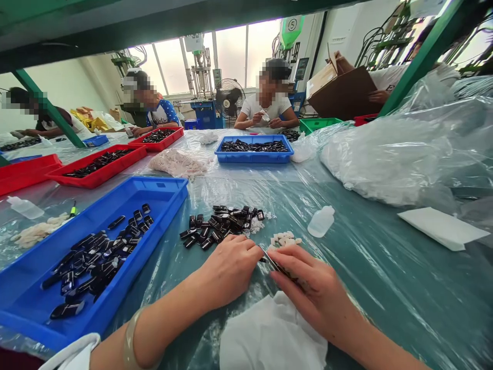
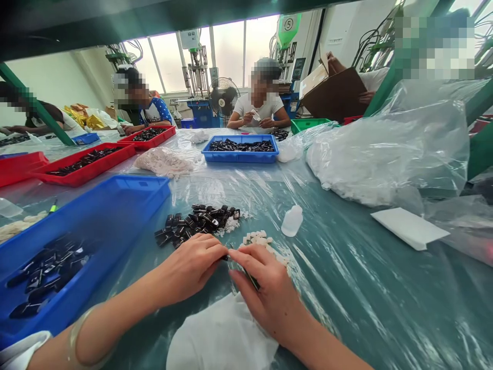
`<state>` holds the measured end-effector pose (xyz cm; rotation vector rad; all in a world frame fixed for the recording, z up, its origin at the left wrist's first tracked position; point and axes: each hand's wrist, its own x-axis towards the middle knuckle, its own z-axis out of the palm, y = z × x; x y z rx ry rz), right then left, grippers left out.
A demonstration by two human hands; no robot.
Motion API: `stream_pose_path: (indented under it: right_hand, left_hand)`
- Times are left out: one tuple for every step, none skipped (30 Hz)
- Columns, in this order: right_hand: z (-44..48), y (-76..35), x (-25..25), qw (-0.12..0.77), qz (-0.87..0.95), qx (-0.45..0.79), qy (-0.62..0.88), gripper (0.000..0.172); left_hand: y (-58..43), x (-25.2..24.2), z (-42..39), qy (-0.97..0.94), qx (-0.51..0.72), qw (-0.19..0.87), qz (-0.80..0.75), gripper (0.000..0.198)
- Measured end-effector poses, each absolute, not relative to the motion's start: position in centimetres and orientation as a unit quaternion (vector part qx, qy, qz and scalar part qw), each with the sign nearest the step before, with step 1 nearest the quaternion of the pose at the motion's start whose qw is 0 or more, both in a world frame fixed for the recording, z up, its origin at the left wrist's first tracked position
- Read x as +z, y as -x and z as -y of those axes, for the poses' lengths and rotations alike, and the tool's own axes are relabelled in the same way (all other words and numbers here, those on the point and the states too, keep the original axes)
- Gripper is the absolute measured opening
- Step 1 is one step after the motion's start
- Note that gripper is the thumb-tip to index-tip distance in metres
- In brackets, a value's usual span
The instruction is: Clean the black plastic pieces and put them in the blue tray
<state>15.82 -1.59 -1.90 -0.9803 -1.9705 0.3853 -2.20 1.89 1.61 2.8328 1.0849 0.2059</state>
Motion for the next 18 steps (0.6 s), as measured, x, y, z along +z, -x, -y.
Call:
stream_pose_path:
  right_hand:
    - [1.7,-15.8,-1.8,0.440,0.794,0.153,0.390,0.024]
    - [1.7,-15.7,-1.7,0.441,0.795,0.152,0.387,0.022]
    - [1.8,-15.7,-1.6,0.442,0.793,0.156,0.389,0.020]
    - [1.9,-15.6,-1.4,0.444,0.785,0.170,0.398,0.017]
    - [1.9,-15.6,-1.2,0.445,0.772,0.189,0.413,0.015]
    - [1.9,-15.6,-1.0,0.445,0.757,0.211,0.430,0.013]
    - [2.0,-15.6,-0.8,0.446,0.737,0.238,0.449,0.011]
    - [2.0,-15.6,-0.7,0.448,0.716,0.267,0.464,0.009]
    - [2.0,-15.5,-0.6,0.450,0.697,0.293,0.476,0.009]
    - [2.1,-15.5,-0.6,0.450,0.684,0.315,0.480,0.010]
    - [2.1,-15.4,-0.6,0.451,0.673,0.338,0.479,0.012]
    - [2.2,-15.4,-0.7,0.452,0.662,0.362,0.476,0.012]
    - [2.2,-15.4,-0.7,0.454,0.652,0.382,0.473,0.012]
    - [2.2,-15.3,-0.7,0.452,0.647,0.398,0.468,0.011]
    - [2.3,-15.3,-0.6,0.447,0.643,0.416,0.463,0.011]
    - [2.3,-15.2,-0.6,0.438,0.643,0.430,0.457,0.010]
    - [2.3,-15.2,-0.5,0.426,0.649,0.438,0.454,0.010]
    - [2.4,-15.1,-0.3,0.412,0.658,0.441,0.451,0.009]
  left_hand:
    - [2.2,1.7,-1.6,-0.932,0.072,0.069,-0.349,0.023]
    - [2.2,1.8,-1.4,-0.931,0.085,0.097,-0.343,0.021]
    - [2.2,1.9,-1.3,-0.925,0.108,0.133,-0.338,0.020]
    - [2.3,1.9,-1.2,-0.914,0.136,0.177,-0.338,0.018]
    - [2.3,2.0,-1.2,-0.896,0.167,0.227,-0.344,0.017]
    - [2.4,2.0,-1.2,-0.869,0.197,0.280,-0.358,0.016]
    - [2.5,2.1,-1.2,-0.835,0.223,0.331,-0.378,0.015]
    - [2.5,2.2,-1.3,-0.796,0.246,0.382,-0.400,0.014]
    - [2.5,2.2,-1.3,-0.753,0.267,0.432,-0.420,0.014]
    - [2.4,2.3,-1.3,-0.707,0.288,0.479,-0.432,0.015]
    - [2.3,2.3,-1.4,-0.662,0.309,0.524,-0.438,0.016]
    - [2.2,2.2,-1.4,-0.618,0.328,0.566,-0.436,0.017]
    - [2.0,2.1,-1.4,-0.578,0.343,0.603,-0.430,0.018]
    - [1.9,2.0,-1.4,-0.543,0.354,0.635,-0.421,0.018]
    - [1.7,1.8,-1.4,-0.515,0.360,0.661,-0.411,0.018]
    - [1.6,1.5,-1.5,-0.494,0.361,0.682,-0.402,0.017]
    - [1.5,1.3,-1.5,-0.478,0.359,0.696,-0.396,0.018]
    - [1.4,1.1,-1.5,-0.467,0.356,0.708,-0.393,0.019]
